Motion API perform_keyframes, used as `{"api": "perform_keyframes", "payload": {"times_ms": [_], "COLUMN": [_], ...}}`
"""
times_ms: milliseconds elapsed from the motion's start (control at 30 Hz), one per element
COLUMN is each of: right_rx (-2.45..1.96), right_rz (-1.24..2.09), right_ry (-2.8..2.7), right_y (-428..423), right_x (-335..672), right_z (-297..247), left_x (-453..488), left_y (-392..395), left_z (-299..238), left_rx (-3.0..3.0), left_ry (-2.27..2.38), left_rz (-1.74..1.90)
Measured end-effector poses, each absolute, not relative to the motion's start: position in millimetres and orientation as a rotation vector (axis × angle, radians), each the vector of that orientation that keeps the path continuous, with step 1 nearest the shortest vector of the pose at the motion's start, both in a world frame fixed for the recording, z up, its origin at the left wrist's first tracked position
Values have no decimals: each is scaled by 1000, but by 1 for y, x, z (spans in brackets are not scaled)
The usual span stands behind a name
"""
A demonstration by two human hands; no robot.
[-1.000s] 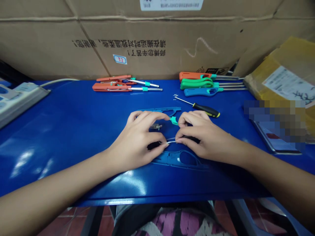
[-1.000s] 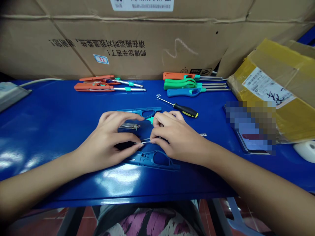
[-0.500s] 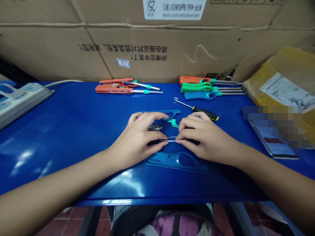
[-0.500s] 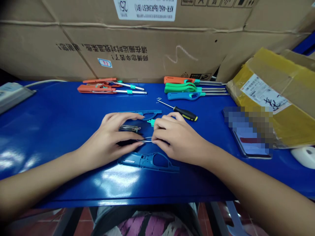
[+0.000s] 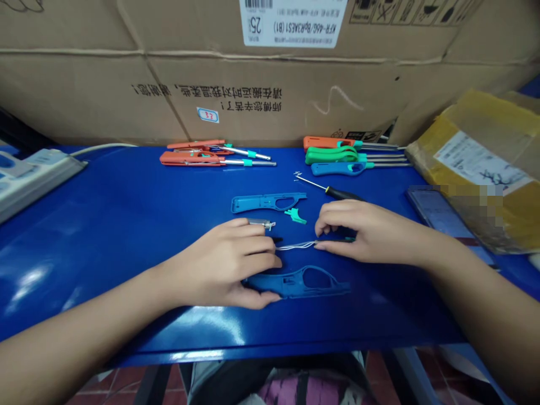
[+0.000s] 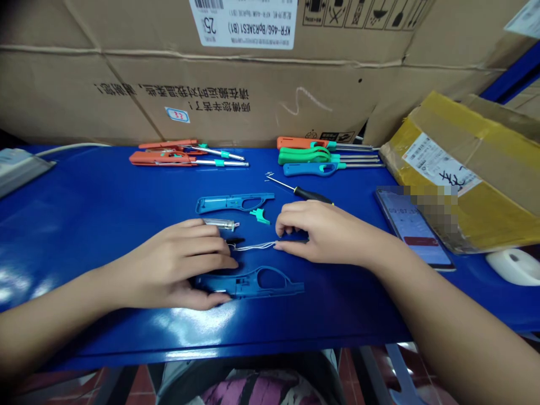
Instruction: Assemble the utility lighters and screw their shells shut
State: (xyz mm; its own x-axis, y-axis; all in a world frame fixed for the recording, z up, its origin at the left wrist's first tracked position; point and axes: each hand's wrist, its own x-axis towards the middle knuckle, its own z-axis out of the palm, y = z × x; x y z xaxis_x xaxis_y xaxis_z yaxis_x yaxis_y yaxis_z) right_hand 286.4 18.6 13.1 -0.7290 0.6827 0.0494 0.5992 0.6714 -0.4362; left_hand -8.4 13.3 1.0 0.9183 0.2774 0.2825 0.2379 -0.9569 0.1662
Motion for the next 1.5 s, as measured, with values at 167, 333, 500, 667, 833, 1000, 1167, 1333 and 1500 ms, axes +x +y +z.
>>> {"api": "perform_keyframes", "payload": {"times_ms": [167, 333, 500, 667, 833, 1000, 1167, 1333, 1500], "right_rx": [-1234, -1358, -1275, -1272, -1184, -1135, -936, -825, -816], "right_rz": [657, 782, 702, 427, 387, 349, 162, 1, 35], "right_ry": [-2682, -2702, -2663, -2392, -2349, -2247, -2365, -2531, -2533], "right_y": [20, 24, 24, 20, 21, 20, 8, -4, -6], "right_x": [291, 306, 306, 278, 261, 260, 256, 250, 250], "right_z": [12, 23, 28, 10, -9, -7, 5, 11, 10], "left_x": [-8, -9, -12, -12, -12, -14, -9, 0, 7], "left_y": [13, 14, 18, 20, 20, 20, 16, 10, 6], "left_z": [3, 3, 3, 3, 5, 7, 6, 0, 0], "left_rx": [2918, 2929, 2915, 2897, 2911, 2905, 2595, 2362, 2294], "left_ry": [400, 390, 503, 563, 602, 682, 820, 847, 826], "left_rz": [488, 462, 454, 435, 417, 433, 804, 953, 985]}}
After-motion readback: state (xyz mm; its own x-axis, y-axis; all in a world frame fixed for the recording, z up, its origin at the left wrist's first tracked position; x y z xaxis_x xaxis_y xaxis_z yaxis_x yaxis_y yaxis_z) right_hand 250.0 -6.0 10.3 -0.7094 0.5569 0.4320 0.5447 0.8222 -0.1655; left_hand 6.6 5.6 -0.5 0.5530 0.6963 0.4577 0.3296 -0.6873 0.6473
